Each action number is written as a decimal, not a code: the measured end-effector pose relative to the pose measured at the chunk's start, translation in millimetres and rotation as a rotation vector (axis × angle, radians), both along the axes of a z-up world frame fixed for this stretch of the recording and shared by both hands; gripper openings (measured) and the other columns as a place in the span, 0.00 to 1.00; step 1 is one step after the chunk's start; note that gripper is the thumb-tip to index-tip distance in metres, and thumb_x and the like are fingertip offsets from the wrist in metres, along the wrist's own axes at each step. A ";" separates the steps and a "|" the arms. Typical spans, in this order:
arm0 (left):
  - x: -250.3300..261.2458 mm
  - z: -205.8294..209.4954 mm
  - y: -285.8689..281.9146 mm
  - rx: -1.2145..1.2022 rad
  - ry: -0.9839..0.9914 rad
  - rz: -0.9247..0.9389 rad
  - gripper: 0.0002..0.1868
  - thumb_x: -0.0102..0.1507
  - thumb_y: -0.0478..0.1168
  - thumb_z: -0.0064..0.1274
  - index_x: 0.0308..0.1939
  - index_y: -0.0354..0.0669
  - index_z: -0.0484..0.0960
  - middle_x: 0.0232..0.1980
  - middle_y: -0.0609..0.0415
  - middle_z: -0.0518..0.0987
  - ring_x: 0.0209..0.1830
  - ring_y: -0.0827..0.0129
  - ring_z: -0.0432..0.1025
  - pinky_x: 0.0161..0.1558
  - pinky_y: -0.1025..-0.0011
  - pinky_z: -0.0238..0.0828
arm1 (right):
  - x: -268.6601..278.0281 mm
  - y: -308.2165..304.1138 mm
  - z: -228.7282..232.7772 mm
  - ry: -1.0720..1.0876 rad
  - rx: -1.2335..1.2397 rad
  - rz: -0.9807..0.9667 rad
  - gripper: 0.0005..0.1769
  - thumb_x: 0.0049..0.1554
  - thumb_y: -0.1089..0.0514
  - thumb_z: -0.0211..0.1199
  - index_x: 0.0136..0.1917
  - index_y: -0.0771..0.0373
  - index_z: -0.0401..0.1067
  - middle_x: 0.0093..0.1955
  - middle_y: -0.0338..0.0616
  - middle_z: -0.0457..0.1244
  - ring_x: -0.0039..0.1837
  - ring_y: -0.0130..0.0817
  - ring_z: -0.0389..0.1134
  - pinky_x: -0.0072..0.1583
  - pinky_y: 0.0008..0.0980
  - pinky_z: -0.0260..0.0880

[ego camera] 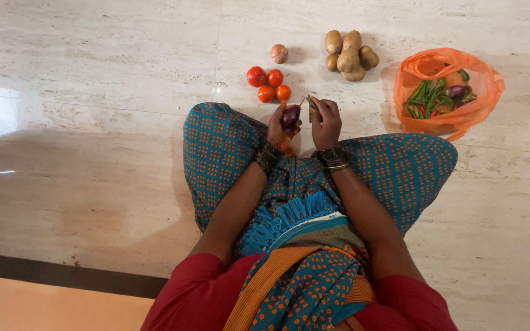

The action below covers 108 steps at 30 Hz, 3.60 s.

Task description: The person sits cross-legged on the floor and peels potatoes and an eggplant using a small knife. They handle the vegetables one at a time, removing the skin and placing the peeled items back on the floor.

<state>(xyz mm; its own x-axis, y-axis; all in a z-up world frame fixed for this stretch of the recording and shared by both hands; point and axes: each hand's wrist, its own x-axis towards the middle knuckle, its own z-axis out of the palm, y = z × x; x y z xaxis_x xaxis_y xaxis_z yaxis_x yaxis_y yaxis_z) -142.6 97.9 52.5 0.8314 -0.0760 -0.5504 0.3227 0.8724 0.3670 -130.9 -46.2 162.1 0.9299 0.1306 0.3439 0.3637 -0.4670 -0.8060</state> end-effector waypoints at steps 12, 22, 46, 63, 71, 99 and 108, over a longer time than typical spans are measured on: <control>2.0 -26.8 12.4 -0.059 -0.109 0.205 0.21 0.71 0.54 0.42 0.55 0.43 0.79 0.42 0.49 0.80 0.40 0.64 0.76 0.43 0.67 0.76 | -34.8 31.9 19.0 -0.210 -0.162 0.344 0.23 0.56 0.71 0.61 0.65 0.65 0.73 0.56 0.51 0.65 0.55 0.48 0.69 0.57 0.40 0.73; 2.3 -0.8 -7.9 -0.136 -0.120 0.037 0.19 0.70 0.55 0.45 0.54 0.47 0.77 0.43 0.53 0.80 0.38 0.66 0.74 0.38 0.68 0.74 | 0.0 12.4 4.5 0.061 -0.002 0.038 0.20 0.62 0.71 0.58 0.66 0.64 0.74 0.56 0.50 0.64 0.53 0.41 0.69 0.52 0.35 0.72; 20.0 -30.9 -13.0 -0.204 -0.111 0.264 0.19 0.74 0.56 0.44 0.52 0.46 0.76 0.43 0.54 0.78 0.40 0.70 0.73 0.41 0.70 0.73 | -1.9 37.1 5.8 -0.167 -0.234 0.206 0.24 0.56 0.75 0.58 0.65 0.65 0.75 0.54 0.50 0.63 0.56 0.48 0.67 0.58 0.41 0.70; 21.9 -6.5 -15.7 0.016 -0.180 0.151 0.16 0.70 0.55 0.47 0.49 0.49 0.76 0.40 0.60 0.76 0.34 0.76 0.71 0.32 0.75 0.68 | 10.7 25.4 -7.4 0.120 -0.065 0.052 0.21 0.60 0.71 0.58 0.66 0.64 0.75 0.53 0.47 0.62 0.52 0.36 0.67 0.51 0.31 0.70; 24.4 -9.5 3.3 -0.069 -0.204 0.237 0.19 0.70 0.57 0.41 0.49 0.47 0.76 0.38 0.57 0.77 0.33 0.71 0.72 0.34 0.73 0.73 | -24.0 45.0 14.7 -0.252 -0.282 0.390 0.23 0.57 0.71 0.59 0.65 0.64 0.74 0.55 0.48 0.63 0.56 0.47 0.67 0.59 0.41 0.70; 18.7 -10.7 -6.5 0.023 -0.140 0.115 0.14 0.70 0.48 0.44 0.49 0.43 0.78 0.42 0.57 0.79 0.34 0.75 0.73 0.33 0.75 0.69 | 18.5 16.4 -4.6 0.229 0.050 -0.044 0.17 0.63 0.68 0.57 0.64 0.65 0.74 0.54 0.50 0.63 0.50 0.44 0.68 0.52 0.38 0.71; 17.9 -34.6 -3.2 -0.078 -0.263 0.279 0.16 0.71 0.43 0.40 0.52 0.35 0.76 0.45 0.51 0.77 0.42 0.69 0.73 0.46 0.73 0.75 | -21.8 43.8 17.5 -0.230 -0.262 0.279 0.21 0.58 0.73 0.59 0.65 0.69 0.73 0.56 0.51 0.63 0.57 0.48 0.67 0.58 0.40 0.71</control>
<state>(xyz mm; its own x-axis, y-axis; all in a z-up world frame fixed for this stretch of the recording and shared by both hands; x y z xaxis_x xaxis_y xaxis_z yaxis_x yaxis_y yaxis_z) -124.7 94.7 17.9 0.9380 0.1394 -0.3174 -0.0267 0.9420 0.3346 -152.7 -2.4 179.5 0.7498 0.4762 0.4594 0.6608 -0.5028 -0.5573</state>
